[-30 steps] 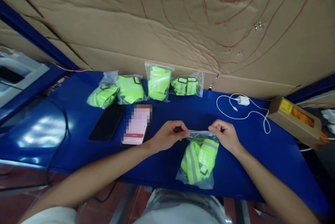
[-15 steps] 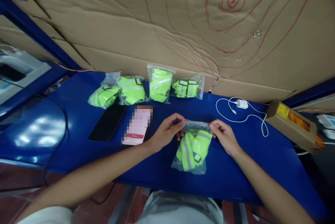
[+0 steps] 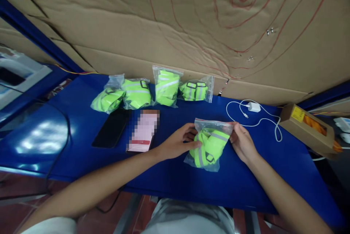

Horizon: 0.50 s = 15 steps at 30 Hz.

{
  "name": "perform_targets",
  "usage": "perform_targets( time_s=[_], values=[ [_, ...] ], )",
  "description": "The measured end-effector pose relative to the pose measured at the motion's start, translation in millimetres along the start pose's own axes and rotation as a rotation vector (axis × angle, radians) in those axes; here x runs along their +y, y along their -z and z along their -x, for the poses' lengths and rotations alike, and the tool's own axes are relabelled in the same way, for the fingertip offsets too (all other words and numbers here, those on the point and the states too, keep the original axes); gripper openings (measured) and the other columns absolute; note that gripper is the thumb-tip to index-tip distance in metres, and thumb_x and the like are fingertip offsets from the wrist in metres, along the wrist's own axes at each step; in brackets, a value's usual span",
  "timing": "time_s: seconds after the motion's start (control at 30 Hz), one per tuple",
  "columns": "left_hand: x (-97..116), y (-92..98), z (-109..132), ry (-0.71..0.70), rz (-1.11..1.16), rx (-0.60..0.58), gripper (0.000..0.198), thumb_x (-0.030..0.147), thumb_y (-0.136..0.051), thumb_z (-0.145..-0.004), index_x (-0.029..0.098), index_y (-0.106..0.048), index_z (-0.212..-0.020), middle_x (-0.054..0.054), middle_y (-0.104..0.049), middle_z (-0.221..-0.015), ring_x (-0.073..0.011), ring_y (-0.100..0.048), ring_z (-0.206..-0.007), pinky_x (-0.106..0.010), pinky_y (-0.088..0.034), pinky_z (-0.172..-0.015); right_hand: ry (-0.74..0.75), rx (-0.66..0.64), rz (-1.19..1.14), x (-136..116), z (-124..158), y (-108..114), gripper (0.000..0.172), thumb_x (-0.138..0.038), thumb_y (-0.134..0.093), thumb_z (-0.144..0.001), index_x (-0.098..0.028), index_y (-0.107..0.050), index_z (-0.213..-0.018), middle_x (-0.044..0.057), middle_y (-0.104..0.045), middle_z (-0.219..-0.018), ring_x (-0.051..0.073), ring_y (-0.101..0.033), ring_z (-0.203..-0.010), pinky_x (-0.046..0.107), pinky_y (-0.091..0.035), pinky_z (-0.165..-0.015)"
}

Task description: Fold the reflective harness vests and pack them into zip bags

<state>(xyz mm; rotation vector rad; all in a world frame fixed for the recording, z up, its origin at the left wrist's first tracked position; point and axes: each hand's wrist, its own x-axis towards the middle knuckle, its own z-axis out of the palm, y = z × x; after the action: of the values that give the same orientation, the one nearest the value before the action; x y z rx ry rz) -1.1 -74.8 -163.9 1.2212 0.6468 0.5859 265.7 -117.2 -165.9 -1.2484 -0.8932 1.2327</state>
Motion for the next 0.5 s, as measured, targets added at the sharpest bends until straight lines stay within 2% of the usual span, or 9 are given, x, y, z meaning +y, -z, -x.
perform_targets(
  time_s=[0.07,0.13,0.2,0.27,0.33,0.43,0.5],
  values=[
    [-2,1.5,-1,-0.003,0.006,0.009,0.053,0.043,-0.082,-0.082,0.018,-0.055,-0.120,-0.006,-0.060,-0.109,-0.0161,-0.060,-0.093,-0.031,-0.048,-0.084,-0.003,-0.093,-0.002,1,1,1,0.045,-0.064,-0.067,-0.089,-0.026,-0.071,-0.112,0.005,-0.073,-0.112,0.017,-0.067,-0.093,0.025,-0.053,-0.074],
    [-4,2.2,-1,-0.010,0.006,0.016,0.049,0.043,-0.080,-0.084,0.017,-0.056,-0.119,-0.007,-0.061,-0.112,-0.0167,-0.060,-0.095,-0.030,-0.047,-0.085,0.009,-0.212,0.017,4,5,-1,0.055,-0.064,-0.068,-0.088,-0.029,-0.064,-0.130,0.006,-0.067,-0.134,0.022,-0.065,-0.116,0.029,-0.054,-0.092],
    [-3,2.3,-1,-0.058,0.006,0.039,0.047,0.042,-0.078,-0.087,0.018,-0.056,-0.121,-0.007,-0.061,-0.114,-0.0191,-0.061,-0.102,-0.032,-0.047,-0.089,0.028,-0.333,0.052,8,10,-4,0.066,-0.062,-0.074,-0.083,-0.031,-0.058,-0.139,0.006,-0.062,-0.143,0.026,-0.061,-0.129,0.036,-0.052,-0.104],
    [0,1.7,0,-0.150,-0.003,0.068,0.044,0.039,-0.075,-0.090,0.019,-0.055,-0.124,-0.008,-0.063,-0.118,-0.0216,-0.061,-0.110,-0.033,-0.047,-0.094,0.047,-0.422,0.124,12,16,-10,0.074,-0.054,-0.085,-0.075,-0.032,-0.055,-0.140,0.006,-0.062,-0.144,0.028,-0.059,-0.133,0.041,-0.050,-0.109],
    [3,0.7,1,-0.249,-0.029,0.077,0.041,0.036,-0.072,-0.093,0.021,-0.053,-0.127,-0.009,-0.063,-0.124,-0.0226,-0.061,-0.116,-0.034,-0.046,-0.098,0.054,-0.430,0.209,13,21,-14,0.077,-0.043,-0.090,-0.072,-0.032,-0.054,-0.139,0.006,-0.064,-0.141,0.028,-0.061,-0.131,0.042,-0.051,-0.109],
    [8,-1.5,2,-0.335,-0.106,0.090,0.045,0.032,-0.068,-0.096,0.025,-0.047,-0.135,-0.009,-0.061,-0.132,-0.0220,-0.061,-0.121,-0.036,-0.046,-0.102,0.079,-0.314,0.261,11,22,-17,0.066,-0.036,-0.087,-0.076,-0.029,-0.056,-0.134,0.007,-0.068,-0.134,0.027,-0.067,-0.123,0.042,-0.055,-0.104],
    [9,-3.1,4,-0.342,-0.196,0.142,0.050,0.031,-0.068,-0.096,0.027,-0.042,-0.139,-0.010,-0.057,-0.138,-0.0227,-0.059,-0.126,-0.038,-0.045,-0.107,0.119,-0.235,0.275,6,14,-14,0.060,-0.037,-0.086,-0.077,-0.028,-0.058,-0.130,0.008,-0.070,-0.131,0.027,-0.068,-0.120,0.042,-0.057,-0.102]
  ],
)
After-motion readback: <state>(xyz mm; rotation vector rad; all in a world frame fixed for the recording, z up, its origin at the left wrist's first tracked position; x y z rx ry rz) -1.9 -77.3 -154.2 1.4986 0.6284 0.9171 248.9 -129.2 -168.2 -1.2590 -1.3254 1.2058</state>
